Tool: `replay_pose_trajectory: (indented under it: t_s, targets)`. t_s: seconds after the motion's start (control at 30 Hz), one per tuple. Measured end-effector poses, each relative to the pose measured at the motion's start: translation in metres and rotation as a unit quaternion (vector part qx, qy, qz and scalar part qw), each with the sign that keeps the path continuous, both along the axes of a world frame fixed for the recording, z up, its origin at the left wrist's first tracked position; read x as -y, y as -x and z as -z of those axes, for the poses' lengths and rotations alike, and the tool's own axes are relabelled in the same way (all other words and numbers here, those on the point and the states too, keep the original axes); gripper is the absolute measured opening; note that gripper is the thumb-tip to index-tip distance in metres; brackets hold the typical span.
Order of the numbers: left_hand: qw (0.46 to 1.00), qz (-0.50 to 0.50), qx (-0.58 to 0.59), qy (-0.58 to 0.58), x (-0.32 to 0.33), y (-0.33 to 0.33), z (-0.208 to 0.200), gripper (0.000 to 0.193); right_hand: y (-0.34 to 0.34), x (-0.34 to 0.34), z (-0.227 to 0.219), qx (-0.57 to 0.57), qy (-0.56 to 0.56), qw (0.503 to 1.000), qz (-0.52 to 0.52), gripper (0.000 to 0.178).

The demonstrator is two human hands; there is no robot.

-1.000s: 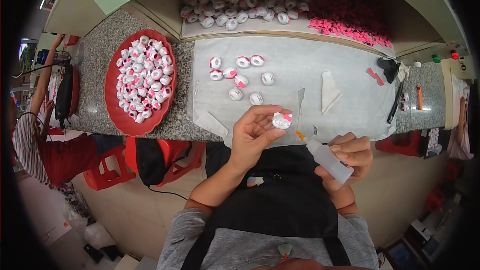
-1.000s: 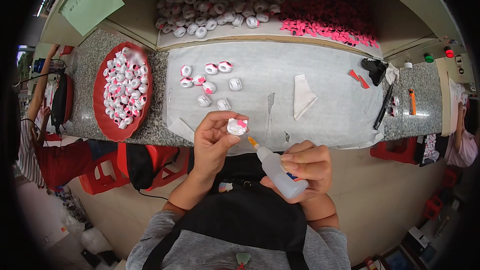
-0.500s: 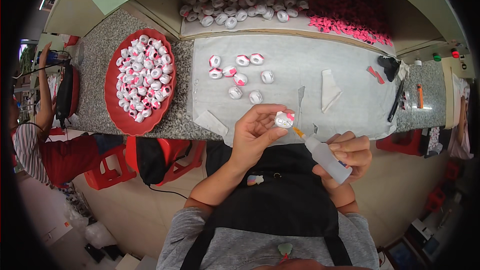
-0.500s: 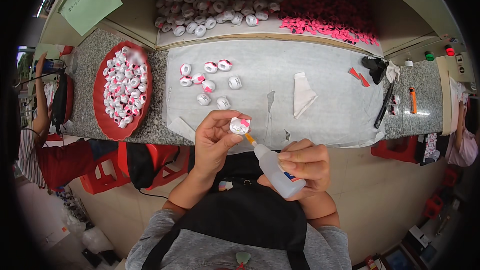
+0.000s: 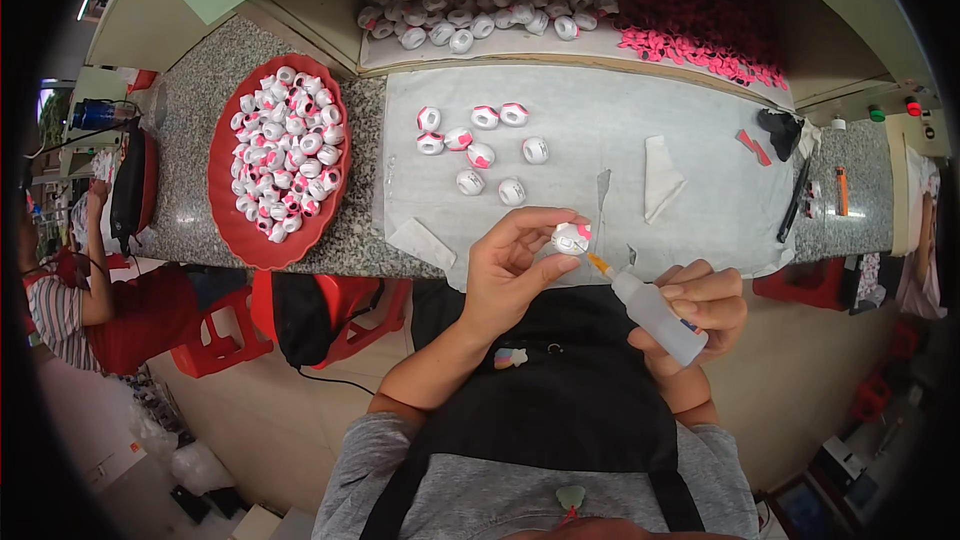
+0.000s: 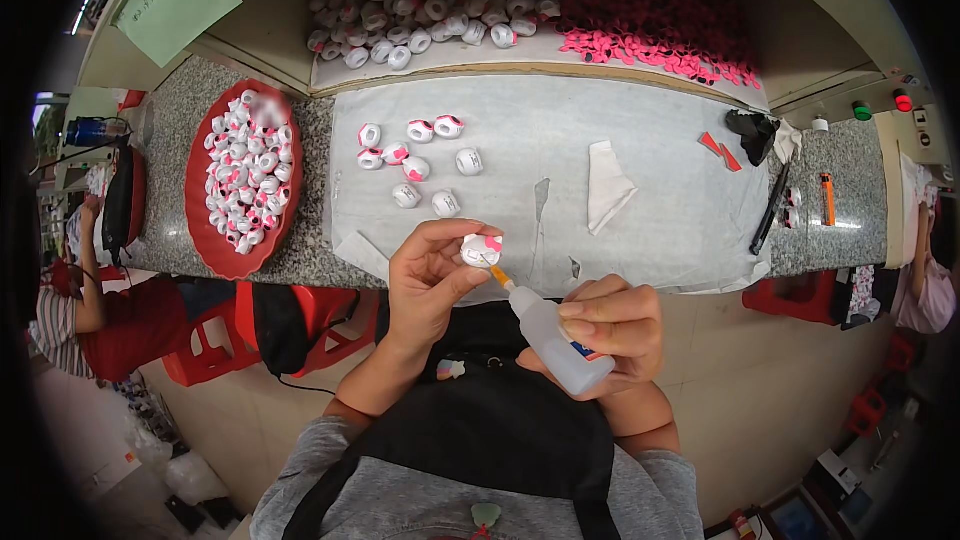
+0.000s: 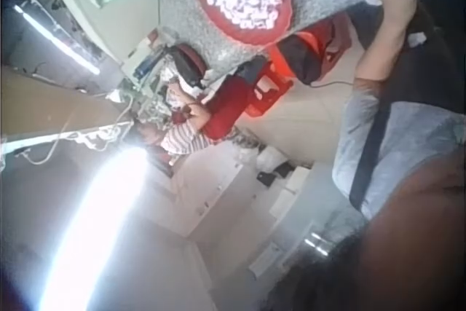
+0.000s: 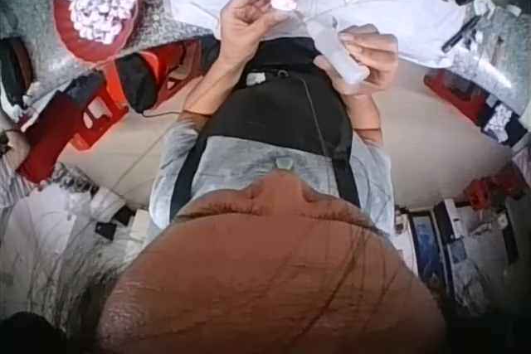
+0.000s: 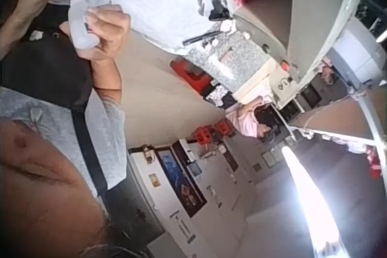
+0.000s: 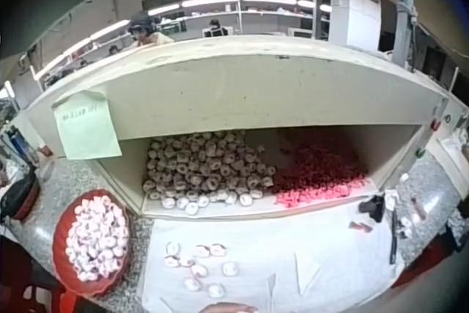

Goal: Assembling small plastic toy components by applying glue from a bottle and joining pieces at a factory workbench.

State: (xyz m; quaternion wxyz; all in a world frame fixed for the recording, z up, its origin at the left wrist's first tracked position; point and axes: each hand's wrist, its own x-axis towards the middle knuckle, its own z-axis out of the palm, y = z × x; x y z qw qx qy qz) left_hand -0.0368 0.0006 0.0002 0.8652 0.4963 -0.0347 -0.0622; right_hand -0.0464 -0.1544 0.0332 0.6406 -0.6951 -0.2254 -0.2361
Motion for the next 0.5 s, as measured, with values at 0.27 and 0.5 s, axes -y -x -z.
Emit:
replay_pose_trajectory:
  t_s: [0.27,0.5]
  targets:
    - [0.988,-0.018,0.098,-0.118,-0.0004,0.0004,0.0032,0.033,0.0005,-0.0018,0.0012,-0.013,0.005,1.0,-0.009,0.041]
    - [0.972,-0.033,0.144,-0.182,-0.0026,-0.0023,0.003,0.033,-0.0002,0.0009,0.0012,-0.016,0.027,1.0,0.006,0.04]
